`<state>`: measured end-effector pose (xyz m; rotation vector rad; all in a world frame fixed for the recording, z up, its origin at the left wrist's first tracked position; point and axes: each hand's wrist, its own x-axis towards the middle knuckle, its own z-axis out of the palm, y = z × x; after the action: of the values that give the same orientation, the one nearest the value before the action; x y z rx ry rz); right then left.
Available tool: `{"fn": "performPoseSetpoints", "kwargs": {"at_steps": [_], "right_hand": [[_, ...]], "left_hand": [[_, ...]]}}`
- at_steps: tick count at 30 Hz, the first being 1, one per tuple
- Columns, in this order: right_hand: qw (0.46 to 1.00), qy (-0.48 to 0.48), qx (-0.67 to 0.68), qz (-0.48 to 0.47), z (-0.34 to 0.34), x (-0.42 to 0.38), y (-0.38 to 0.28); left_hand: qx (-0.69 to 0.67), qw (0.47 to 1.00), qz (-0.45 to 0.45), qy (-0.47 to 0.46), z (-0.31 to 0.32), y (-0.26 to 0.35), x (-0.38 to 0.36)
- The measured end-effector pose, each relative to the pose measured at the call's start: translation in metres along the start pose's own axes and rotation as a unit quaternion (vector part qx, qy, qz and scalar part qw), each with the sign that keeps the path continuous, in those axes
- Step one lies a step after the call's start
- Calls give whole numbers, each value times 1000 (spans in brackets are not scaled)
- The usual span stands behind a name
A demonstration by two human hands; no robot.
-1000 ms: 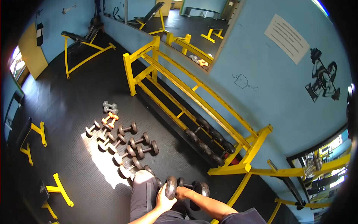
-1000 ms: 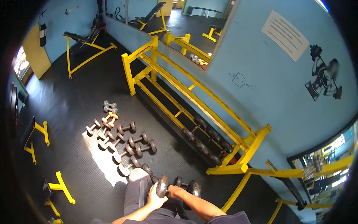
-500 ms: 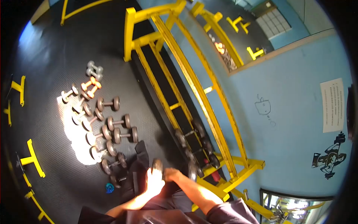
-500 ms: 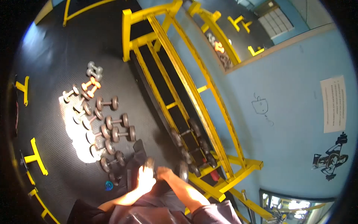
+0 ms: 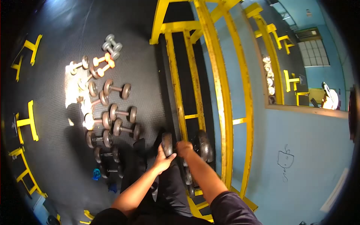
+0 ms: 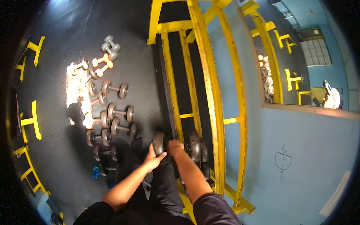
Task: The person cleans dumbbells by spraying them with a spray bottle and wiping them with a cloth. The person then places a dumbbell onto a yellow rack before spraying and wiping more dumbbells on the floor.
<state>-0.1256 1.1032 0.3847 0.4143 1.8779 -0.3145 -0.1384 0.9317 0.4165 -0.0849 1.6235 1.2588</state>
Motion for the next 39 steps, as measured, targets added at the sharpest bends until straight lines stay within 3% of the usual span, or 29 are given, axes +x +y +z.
{"fn": "performPoseSetpoints", "kwargs": {"at_steps": [5, 12, 17, 19, 28, 34, 38, 39], "right_hand": [[998, 12, -41, 41, -12, 62, 57], [995, -46, -79, 51, -11, 129, 122], [993, -86, -77, 37, -2, 158, 131], [996, -64, -35, 42, 14, 168, 132], [998, -45, -28, 31, 15, 170, 120], [997, -34, -69, 28, 28, 177, 123], [995, 11, -98, -23, 26, 164, 124], [993, 65, -96, -33, 27, 153, 122]], "left_hand": [[54, 997, -52, -36, 41, 31, 69], [94, 994, -37, -51, 96, 2, 144], [83, 993, -67, -42, 110, -13, 161], [115, 993, 31, -2, 112, -37, 166], [67, 997, -41, -25, 96, -54, 181], [51, 999, 2, -7, 93, -48, 180], [55, 998, -27, -16, 91, -48, 179], [48, 998, -25, -17, 91, -49, 178]]}}
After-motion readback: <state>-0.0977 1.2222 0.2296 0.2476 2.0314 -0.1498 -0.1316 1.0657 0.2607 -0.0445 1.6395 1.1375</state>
